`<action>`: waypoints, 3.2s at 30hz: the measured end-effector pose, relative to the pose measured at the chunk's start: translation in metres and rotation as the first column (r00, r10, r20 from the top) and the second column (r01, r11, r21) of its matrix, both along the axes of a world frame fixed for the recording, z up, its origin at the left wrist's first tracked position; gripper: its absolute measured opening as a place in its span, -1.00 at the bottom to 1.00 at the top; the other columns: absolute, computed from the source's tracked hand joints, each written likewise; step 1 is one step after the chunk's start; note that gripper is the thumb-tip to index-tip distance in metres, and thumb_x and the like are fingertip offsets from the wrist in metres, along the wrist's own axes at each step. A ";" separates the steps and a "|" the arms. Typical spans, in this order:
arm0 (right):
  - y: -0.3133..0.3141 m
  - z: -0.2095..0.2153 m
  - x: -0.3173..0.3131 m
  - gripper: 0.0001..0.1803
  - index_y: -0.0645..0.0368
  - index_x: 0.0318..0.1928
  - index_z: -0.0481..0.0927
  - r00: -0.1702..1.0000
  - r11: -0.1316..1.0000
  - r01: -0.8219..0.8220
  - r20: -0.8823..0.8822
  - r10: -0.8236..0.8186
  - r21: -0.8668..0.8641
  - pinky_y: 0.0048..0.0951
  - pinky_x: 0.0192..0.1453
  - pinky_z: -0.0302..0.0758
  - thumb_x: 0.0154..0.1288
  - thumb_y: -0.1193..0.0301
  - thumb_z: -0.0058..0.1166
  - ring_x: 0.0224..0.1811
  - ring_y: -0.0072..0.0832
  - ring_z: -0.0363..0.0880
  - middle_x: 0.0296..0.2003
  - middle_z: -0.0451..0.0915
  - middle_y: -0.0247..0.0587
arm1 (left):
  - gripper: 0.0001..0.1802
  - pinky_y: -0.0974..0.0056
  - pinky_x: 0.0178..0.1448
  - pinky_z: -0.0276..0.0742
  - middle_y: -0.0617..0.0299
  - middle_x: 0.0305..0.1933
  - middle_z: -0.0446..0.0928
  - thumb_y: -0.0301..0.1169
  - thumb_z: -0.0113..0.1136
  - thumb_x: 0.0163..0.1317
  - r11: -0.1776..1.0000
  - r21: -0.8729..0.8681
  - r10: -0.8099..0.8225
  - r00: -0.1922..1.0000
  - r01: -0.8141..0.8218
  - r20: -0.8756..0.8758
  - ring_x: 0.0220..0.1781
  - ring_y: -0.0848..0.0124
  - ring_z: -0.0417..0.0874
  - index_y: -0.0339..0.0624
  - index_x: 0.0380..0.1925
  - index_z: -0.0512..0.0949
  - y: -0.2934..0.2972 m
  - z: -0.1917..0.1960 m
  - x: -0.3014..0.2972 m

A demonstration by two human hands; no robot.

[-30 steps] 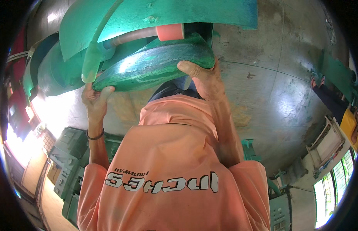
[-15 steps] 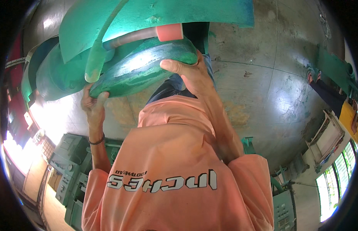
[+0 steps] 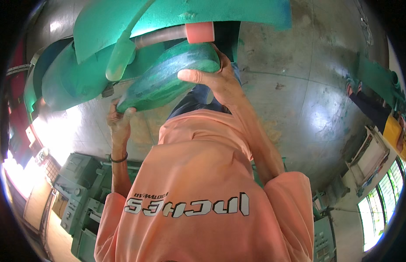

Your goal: Grinding and shaping a shoe last using an industrial grinding machine.

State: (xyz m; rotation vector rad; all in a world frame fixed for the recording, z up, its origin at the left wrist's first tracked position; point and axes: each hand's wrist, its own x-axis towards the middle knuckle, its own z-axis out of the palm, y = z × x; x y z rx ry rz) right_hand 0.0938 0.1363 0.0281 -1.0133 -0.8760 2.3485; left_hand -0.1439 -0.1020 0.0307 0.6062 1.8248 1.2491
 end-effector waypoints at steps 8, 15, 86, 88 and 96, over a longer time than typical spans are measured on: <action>-0.050 0.056 0.013 0.04 0.13 0.38 0.31 0.931 0.716 -0.305 0.356 0.085 0.628 -0.26 0.23 0.53 -0.14 0.36 0.63 0.17 -0.26 0.60 0.17 0.56 -0.10 | 0.07 0.16 0.34 0.48 -0.06 0.24 0.55 -0.25 0.67 -0.14 0.882 -0.017 -0.459 0.853 0.470 -0.247 0.27 0.08 0.60 -0.25 0.41 0.32 0.077 0.009 0.085; -0.043 0.056 0.049 0.20 0.05 0.51 0.13 0.917 0.585 -0.362 0.390 0.084 0.726 -0.10 0.33 0.50 -0.11 0.17 0.61 0.36 0.00 0.47 0.33 0.44 0.09 | 0.11 0.19 0.37 0.43 -0.05 0.29 0.47 -0.35 0.65 -0.17 0.776 0.353 -0.445 0.850 0.523 -0.280 0.31 0.14 0.55 -0.26 0.43 0.23 0.107 -0.021 0.112; 0.050 0.025 0.090 -0.05 0.08 0.31 0.53 0.721 0.410 -0.671 0.672 0.166 0.618 -0.22 0.07 0.71 -0.16 0.06 0.56 -0.03 -0.14 0.77 0.01 0.73 -0.02 | -0.08 0.19 0.16 0.61 0.11 -0.03 0.64 -0.08 0.73 -0.24 0.971 0.147 -0.205 0.974 0.190 0.101 -0.02 0.34 0.67 -0.29 0.11 0.51 0.184 -0.001 0.131; 0.056 0.017 0.090 -0.04 0.07 0.32 0.52 0.723 0.351 -0.677 0.676 0.146 0.648 -0.21 0.07 0.71 -0.16 0.05 0.56 -0.03 -0.14 0.77 0.01 0.73 -0.02 | -0.07 0.19 0.17 0.60 0.11 -0.02 0.64 -0.08 0.73 -0.24 0.975 0.127 -0.196 0.974 0.181 0.116 0.00 0.34 0.67 -0.29 0.12 0.51 0.189 -0.008 0.129; 0.067 0.020 0.092 -0.03 -0.03 0.34 0.50 0.651 0.276 -0.751 0.741 0.164 0.599 -0.16 0.05 0.70 -0.14 -0.04 0.53 -0.08 -0.09 0.75 0.04 0.71 -0.13 | -0.22 0.28 0.18 0.58 0.24 0.01 0.66 -0.27 0.70 -0.10 0.969 0.187 -0.190 0.967 0.158 0.168 0.02 0.48 0.64 -0.22 0.14 0.53 0.188 -0.007 0.131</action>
